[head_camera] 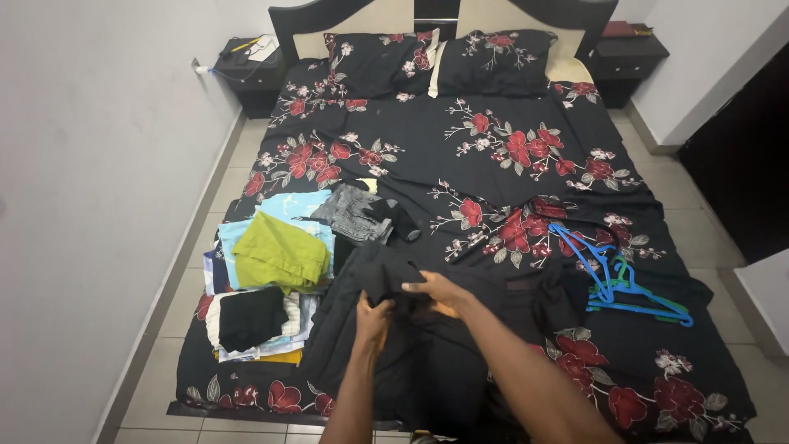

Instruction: Folding a large black comforter and smaller items of clothing on a bed.

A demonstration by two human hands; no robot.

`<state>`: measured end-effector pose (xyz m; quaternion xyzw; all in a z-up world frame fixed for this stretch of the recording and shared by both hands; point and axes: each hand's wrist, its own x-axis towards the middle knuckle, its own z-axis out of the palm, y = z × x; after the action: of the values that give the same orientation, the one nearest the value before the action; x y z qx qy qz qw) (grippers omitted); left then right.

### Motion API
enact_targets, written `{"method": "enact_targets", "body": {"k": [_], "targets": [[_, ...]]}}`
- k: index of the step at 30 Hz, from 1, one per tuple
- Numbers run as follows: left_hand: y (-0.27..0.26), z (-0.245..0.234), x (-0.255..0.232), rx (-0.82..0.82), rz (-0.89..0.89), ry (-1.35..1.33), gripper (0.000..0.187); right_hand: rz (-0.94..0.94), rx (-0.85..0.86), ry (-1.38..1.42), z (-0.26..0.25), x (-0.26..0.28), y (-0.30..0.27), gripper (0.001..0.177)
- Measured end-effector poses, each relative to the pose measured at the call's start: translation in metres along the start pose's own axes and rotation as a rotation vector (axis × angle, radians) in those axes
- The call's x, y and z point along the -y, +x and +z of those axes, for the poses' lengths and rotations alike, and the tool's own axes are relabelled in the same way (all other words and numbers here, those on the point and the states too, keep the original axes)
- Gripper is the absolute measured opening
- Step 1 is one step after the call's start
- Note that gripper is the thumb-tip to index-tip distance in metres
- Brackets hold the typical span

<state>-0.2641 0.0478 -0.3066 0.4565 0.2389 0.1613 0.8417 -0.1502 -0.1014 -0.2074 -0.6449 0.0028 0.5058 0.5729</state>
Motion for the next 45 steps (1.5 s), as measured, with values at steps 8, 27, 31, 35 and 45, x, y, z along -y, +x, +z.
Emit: {"method": "enact_targets", "body": {"k": [8,27,31,35,45], "targets": [[0.005,0.013,0.034,-0.278,0.140,-0.344,0.063,-0.581,-0.150,0.040,-0.011,-0.042,0.073,0.078],[0.017,-0.064,0.098,-0.514,-0.257,-0.134,0.032,-0.633,-0.323,-1.442,0.028,-0.104,-0.004,0.099],[0.003,-0.035,0.072,-0.549,-0.375,-0.039,0.040,-0.571,-0.528,-1.249,-0.033,-0.125,-0.007,0.096],[-0.035,0.020,0.051,-0.436,-0.613,0.400,0.065,-0.601,-0.585,-1.016,-0.110,-0.170,0.005,0.087],[-0.040,0.075,0.219,0.049,-0.514,0.567,0.040,-0.411,-0.463,-0.772,-0.303,-0.303,0.066,0.017]]}}
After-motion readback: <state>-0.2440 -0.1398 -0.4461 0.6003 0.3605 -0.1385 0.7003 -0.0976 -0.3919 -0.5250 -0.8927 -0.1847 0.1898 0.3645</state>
